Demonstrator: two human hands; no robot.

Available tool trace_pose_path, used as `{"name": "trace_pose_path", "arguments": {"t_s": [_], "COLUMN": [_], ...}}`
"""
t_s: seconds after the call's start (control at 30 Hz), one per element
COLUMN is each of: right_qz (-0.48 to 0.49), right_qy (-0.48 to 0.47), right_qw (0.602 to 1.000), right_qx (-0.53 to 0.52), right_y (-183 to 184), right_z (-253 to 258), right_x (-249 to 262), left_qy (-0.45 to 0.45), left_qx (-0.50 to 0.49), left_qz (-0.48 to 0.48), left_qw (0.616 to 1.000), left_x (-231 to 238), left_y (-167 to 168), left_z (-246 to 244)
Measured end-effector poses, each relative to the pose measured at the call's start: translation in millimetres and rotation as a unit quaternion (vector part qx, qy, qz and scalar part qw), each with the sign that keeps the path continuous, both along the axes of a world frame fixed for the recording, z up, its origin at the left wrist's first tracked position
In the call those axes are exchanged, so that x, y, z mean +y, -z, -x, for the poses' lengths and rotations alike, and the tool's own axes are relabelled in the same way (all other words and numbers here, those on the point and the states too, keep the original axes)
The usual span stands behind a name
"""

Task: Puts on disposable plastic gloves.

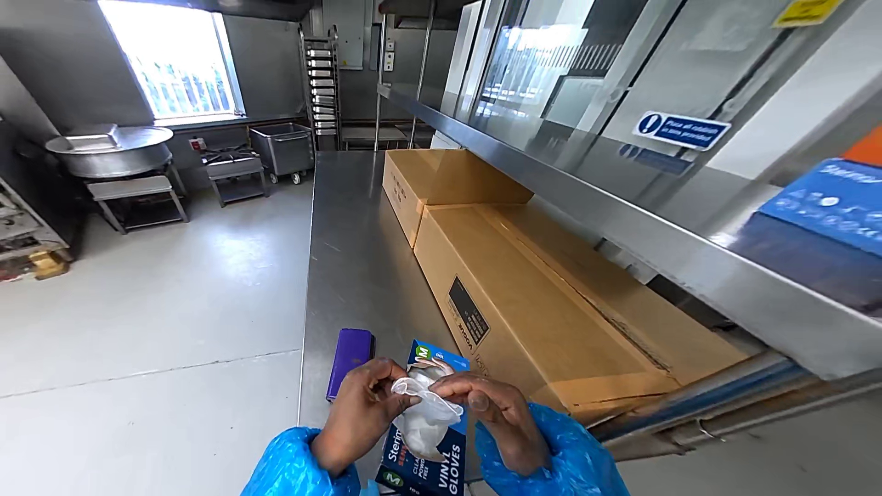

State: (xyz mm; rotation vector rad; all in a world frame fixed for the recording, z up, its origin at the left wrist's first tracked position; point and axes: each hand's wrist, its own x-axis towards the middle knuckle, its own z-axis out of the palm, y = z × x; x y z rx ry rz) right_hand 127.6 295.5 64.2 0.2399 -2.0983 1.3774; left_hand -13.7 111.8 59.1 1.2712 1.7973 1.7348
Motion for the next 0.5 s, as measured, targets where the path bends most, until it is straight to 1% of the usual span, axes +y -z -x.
{"name": "trace_pose_path", "arguments": {"t_s": [0.1, 0.23, 0.33, 0.4, 0.47, 0.5], "right_qz": [0.011, -0.013, 0.013, 0.033, 0.044, 0.05], "right_qy": [0.05, 0.069, 0.091, 0.128, 0.167, 0.174], "right_qw": [0.997, 0.995, 0.992, 0.988, 0.982, 0.981], "right_qx": [-0.049, -0.074, -0.082, -0.085, -0.077, -0.069], "right_y": [-2.0, -0.3, -7.3, -12.3, -16.4, -18.1], "right_z": [-0.8, -2.0, -5.9, -7.6, -8.2, -8.0], "right_x": [-10.8, -15.8, -17.7, -18.1, -15.6, -14.9], "left_qy": [0.015, 0.018, -0.018, -0.056, -0.093, -0.089], "left_qx": [0.043, 0.067, 0.049, 0.031, -0.005, -0.028], "left_qz": [0.032, 0.053, 0.044, 0.036, -0.013, -0.042], "left_qw": [0.998, 0.996, 0.998, 0.997, 0.996, 0.995], "left_x": [1.7, 4.6, 5.9, 4.7, 4.1, 3.8], "left_y": [-2.9, -5.3, -4.3, -4.2, -3.9, -4.0], "left_z": [-3.7, -3.1, -3.6, -3.1, -2.9, -3.2]}}
